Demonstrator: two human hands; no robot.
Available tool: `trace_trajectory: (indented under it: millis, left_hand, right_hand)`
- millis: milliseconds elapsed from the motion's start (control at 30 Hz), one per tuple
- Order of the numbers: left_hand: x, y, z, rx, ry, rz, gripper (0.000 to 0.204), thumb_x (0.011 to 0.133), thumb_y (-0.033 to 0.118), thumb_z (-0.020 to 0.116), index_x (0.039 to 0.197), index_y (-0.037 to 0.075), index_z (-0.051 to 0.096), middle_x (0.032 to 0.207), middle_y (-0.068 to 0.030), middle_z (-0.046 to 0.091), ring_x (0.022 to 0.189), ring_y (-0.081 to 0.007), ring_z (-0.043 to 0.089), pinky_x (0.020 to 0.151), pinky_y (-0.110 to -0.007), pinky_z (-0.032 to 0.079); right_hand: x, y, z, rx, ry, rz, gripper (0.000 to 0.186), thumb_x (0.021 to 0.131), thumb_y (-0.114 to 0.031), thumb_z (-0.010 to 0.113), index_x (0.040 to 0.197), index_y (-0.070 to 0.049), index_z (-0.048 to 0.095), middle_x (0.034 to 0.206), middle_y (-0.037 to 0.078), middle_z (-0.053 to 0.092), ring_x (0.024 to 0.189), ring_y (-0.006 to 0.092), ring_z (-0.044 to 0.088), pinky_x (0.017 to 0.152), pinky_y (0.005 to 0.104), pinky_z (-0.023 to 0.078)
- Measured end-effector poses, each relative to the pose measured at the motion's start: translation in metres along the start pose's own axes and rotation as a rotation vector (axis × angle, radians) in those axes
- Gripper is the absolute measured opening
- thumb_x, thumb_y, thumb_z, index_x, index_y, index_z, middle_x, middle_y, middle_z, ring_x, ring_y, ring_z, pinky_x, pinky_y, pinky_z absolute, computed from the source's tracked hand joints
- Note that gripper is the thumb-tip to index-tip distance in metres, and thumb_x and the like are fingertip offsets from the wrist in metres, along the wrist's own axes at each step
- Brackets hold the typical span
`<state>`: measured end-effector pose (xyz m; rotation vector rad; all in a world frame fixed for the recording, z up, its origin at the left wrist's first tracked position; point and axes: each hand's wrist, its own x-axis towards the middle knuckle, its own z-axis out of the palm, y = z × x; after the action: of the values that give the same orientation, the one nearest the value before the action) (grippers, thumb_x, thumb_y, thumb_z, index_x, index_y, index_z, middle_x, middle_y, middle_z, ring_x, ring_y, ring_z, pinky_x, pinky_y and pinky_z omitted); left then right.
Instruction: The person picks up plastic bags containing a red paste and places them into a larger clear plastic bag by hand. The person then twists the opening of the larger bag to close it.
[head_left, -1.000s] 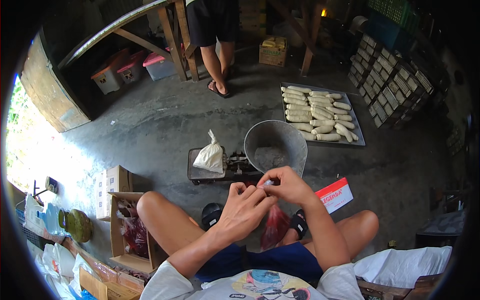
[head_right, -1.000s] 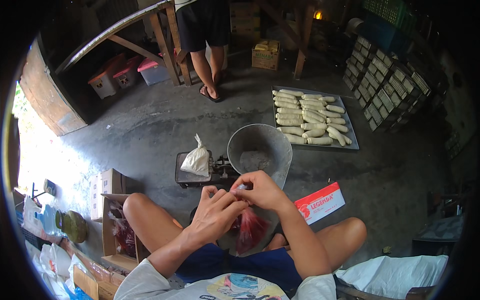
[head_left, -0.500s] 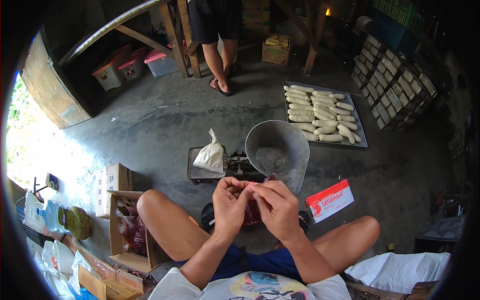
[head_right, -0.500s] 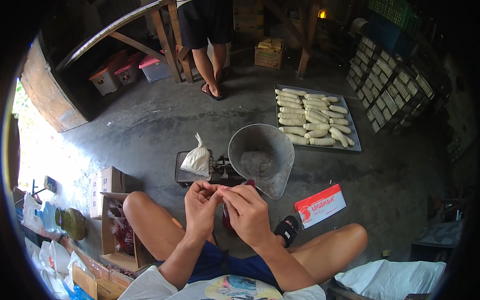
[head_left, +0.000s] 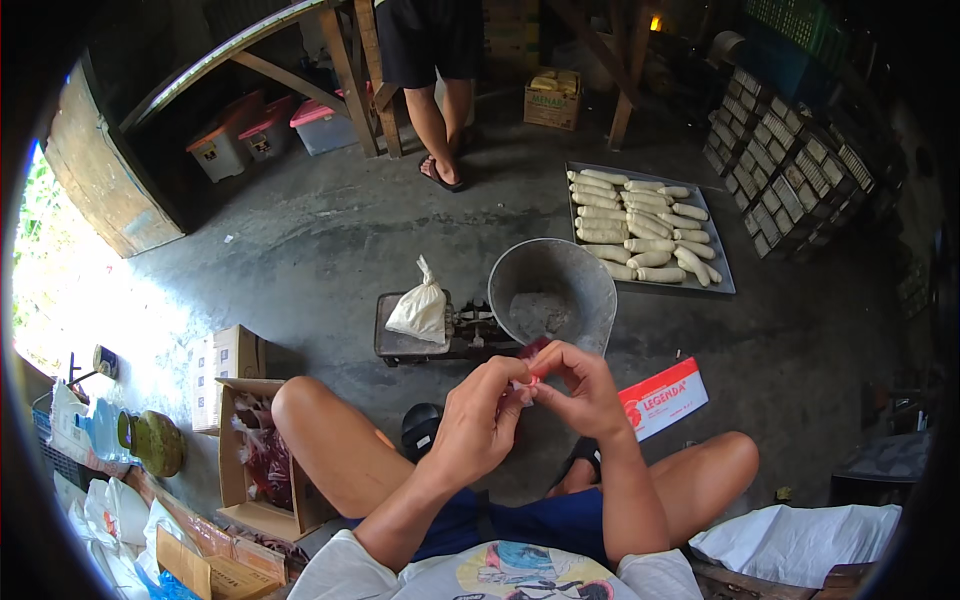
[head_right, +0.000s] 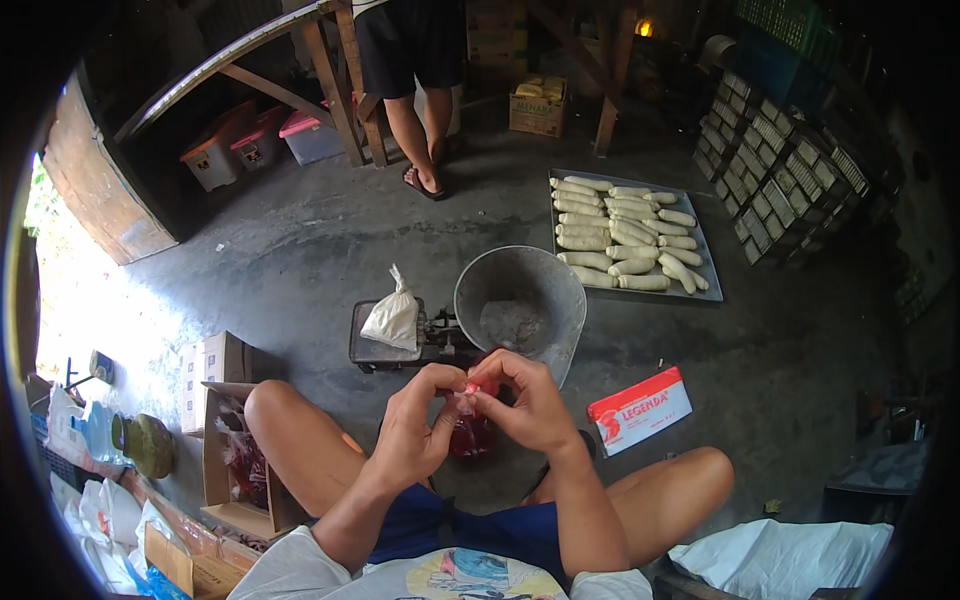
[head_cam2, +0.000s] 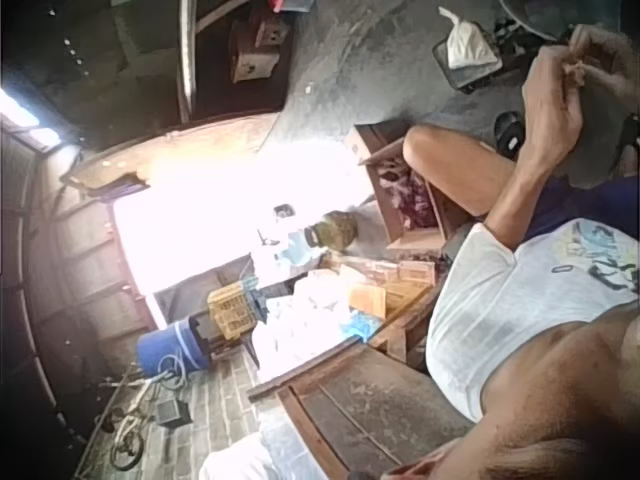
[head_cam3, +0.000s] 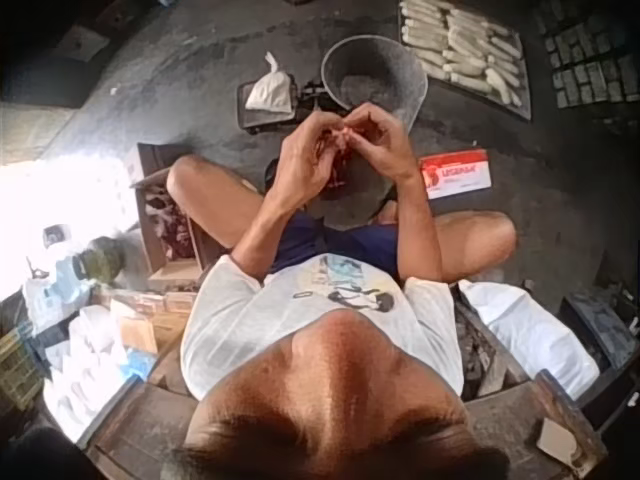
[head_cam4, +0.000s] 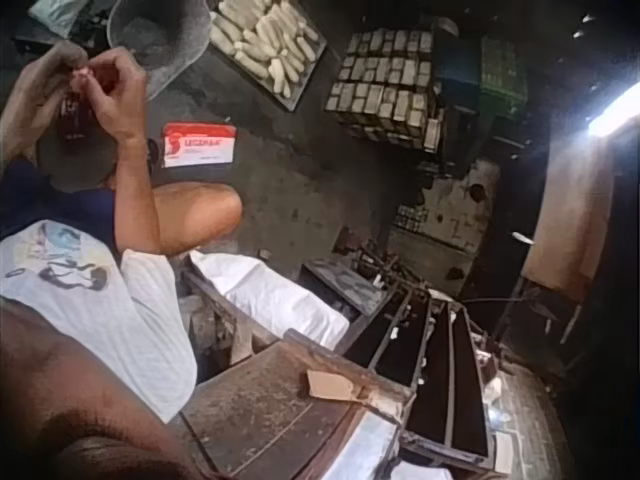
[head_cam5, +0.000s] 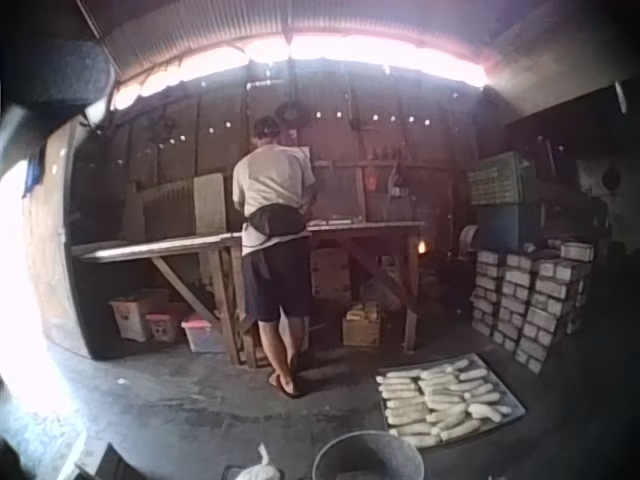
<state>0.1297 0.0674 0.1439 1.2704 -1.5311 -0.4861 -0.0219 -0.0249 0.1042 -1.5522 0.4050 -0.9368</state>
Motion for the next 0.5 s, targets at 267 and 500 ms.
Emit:
trace_trajectory:
  millis: [267, 500]
  left_hand:
    - [-0.002, 0.008, 0.016, 0.081, 0.329, -0.005, 0.013, 0.081, -0.012, 0.063, 0.087, -0.002, 0.059, 0.094, -0.0163, 0.071, 0.083, -0.0229, 0.070, 0.076, -0.029, 0.054]
    - [-0.002, 0.009, 0.023, 0.009, 0.363, 0.063, 0.011, 0.083, -0.011, 0.065, 0.086, -0.002, 0.060, 0.092, -0.0165, 0.071, 0.083, -0.0188, 0.069, 0.075, -0.028, 0.054]
  right_hand:
    - [-0.001, -0.015, 0.043, -0.517, 0.392, -0.251, 0.019, 0.074, 0.004, 0.069, 0.082, -0.001, 0.053, 0.077, 0.012, 0.056, 0.065, 0.0251, 0.058, 0.057, 0.0314, 0.047]
    - [-0.001, -0.013, 0.045, -0.594, 0.549, -0.308, 0.022, 0.074, 0.003, 0.072, 0.083, -0.002, 0.053, 0.075, 0.012, 0.056, 0.063, 0.0246, 0.057, 0.055, 0.0318, 0.047]
